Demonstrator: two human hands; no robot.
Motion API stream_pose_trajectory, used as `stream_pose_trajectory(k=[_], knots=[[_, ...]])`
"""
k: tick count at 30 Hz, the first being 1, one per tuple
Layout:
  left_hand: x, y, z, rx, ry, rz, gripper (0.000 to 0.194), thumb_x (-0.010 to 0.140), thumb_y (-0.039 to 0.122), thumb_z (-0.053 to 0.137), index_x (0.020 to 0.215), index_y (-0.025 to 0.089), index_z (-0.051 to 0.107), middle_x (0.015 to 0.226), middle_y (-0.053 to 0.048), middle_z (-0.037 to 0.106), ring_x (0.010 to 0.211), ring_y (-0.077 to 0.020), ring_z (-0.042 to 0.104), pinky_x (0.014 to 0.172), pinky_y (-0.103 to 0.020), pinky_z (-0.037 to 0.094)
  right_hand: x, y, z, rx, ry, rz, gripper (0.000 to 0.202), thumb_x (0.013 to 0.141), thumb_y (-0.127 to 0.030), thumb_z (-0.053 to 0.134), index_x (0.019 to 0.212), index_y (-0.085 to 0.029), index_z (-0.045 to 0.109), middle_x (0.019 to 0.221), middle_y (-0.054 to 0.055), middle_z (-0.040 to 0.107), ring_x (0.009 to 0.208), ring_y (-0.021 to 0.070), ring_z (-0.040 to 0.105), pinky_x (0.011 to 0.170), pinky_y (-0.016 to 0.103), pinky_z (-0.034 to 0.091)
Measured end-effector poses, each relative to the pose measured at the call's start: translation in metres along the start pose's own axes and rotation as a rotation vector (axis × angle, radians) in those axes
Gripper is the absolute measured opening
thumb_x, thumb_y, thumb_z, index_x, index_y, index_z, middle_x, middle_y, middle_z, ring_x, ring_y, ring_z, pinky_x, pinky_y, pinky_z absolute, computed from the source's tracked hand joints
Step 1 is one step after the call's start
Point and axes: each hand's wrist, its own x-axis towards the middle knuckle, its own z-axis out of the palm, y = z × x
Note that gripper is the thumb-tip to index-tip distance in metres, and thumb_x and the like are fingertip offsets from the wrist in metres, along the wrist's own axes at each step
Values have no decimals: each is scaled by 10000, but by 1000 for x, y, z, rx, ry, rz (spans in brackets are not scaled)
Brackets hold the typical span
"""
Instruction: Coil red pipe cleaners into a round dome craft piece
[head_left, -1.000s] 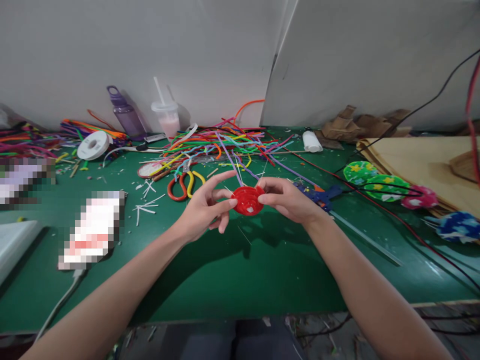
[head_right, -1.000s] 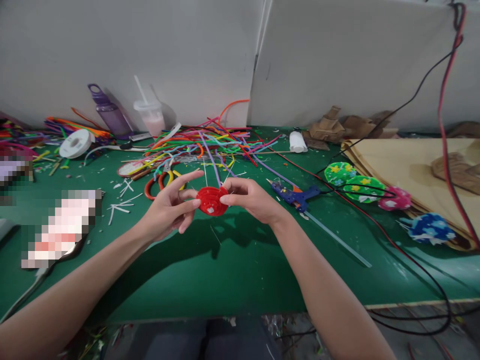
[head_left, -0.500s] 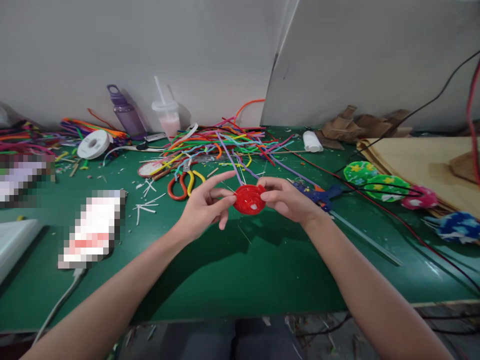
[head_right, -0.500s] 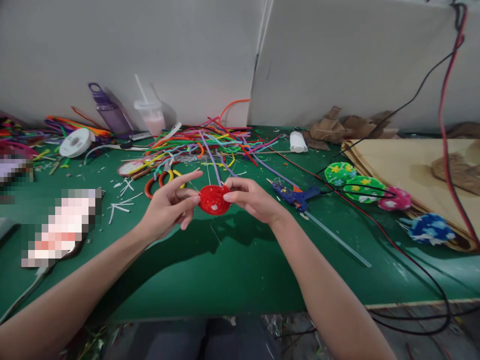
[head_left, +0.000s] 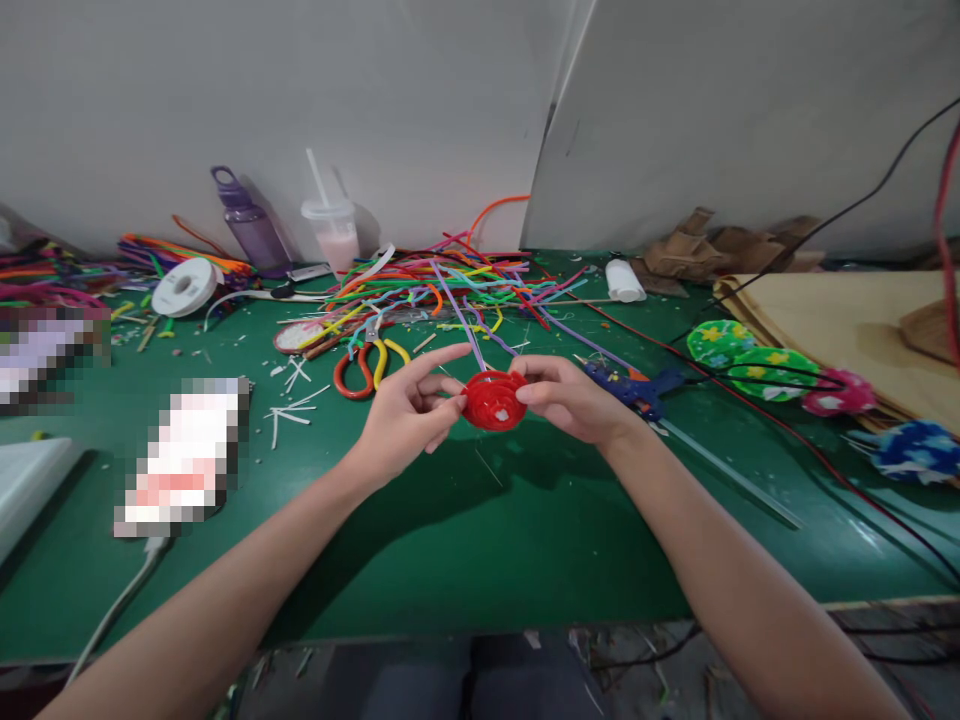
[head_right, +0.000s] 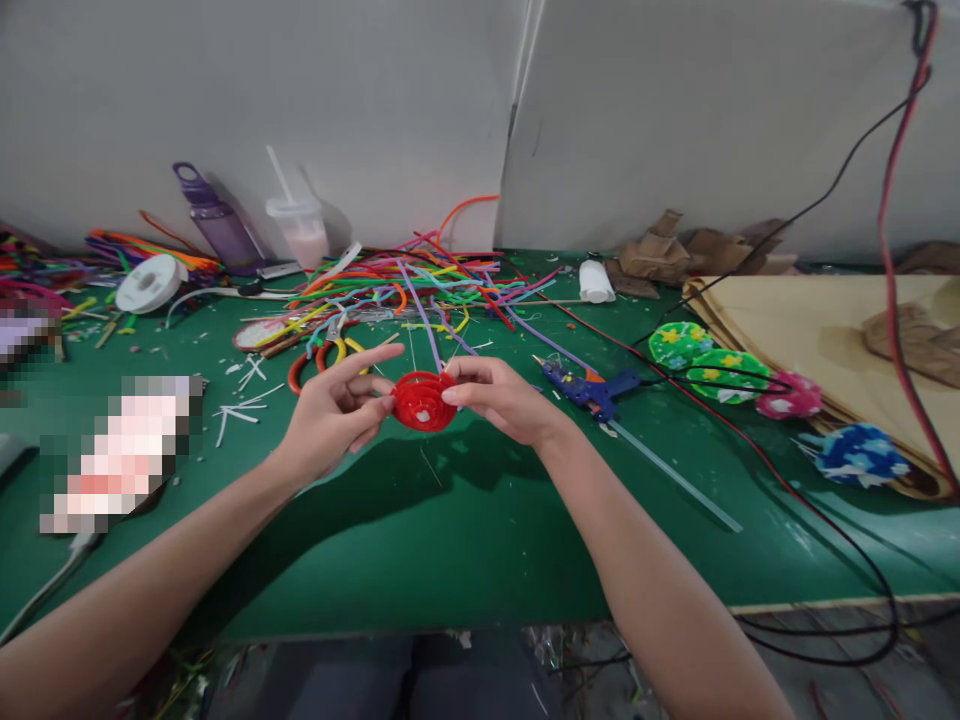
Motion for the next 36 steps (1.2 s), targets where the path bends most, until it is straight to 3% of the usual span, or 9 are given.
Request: stream_pose_trajectory(k=[9,23,29,36], knots=[[1,4,0,-80,-96,-106,619,724,186,745,1297,211,512,840,-11,697,327,-34,496,300,-167,379,-2,-1,-2,88,79,12,191,607,-247,739,683,-183,575,692,-33,538,642,102,504,626,230,428],[0,3,1,-34,-60,-68,560,716,70,636,1255,197,552,800,12,666,318,16,391,280,-130,283,0,1,0,50,37,12,184,624,-256,730,683,-179,574,670,-35,520,628,99,483,613,232,404],[1,4,0,-33,-118,-75,594,749,154,671,1313,201,491,904,-38,700,339,-30,501,315,-169,387,-1,0,-2,107,72,4,180,612,-244,731,681,-180,577,660,-40,525,621,98,491,626,232,419],[0,3,-2,122,-137,-54,609,777,266,685,1344,210,473,905,-51,703,348,-48,497,345,-210,404,-2,-1,-6,15,60,4,189,620,-252,722,692,-181,561,675,-37,518,622,101,485,603,234,394]])
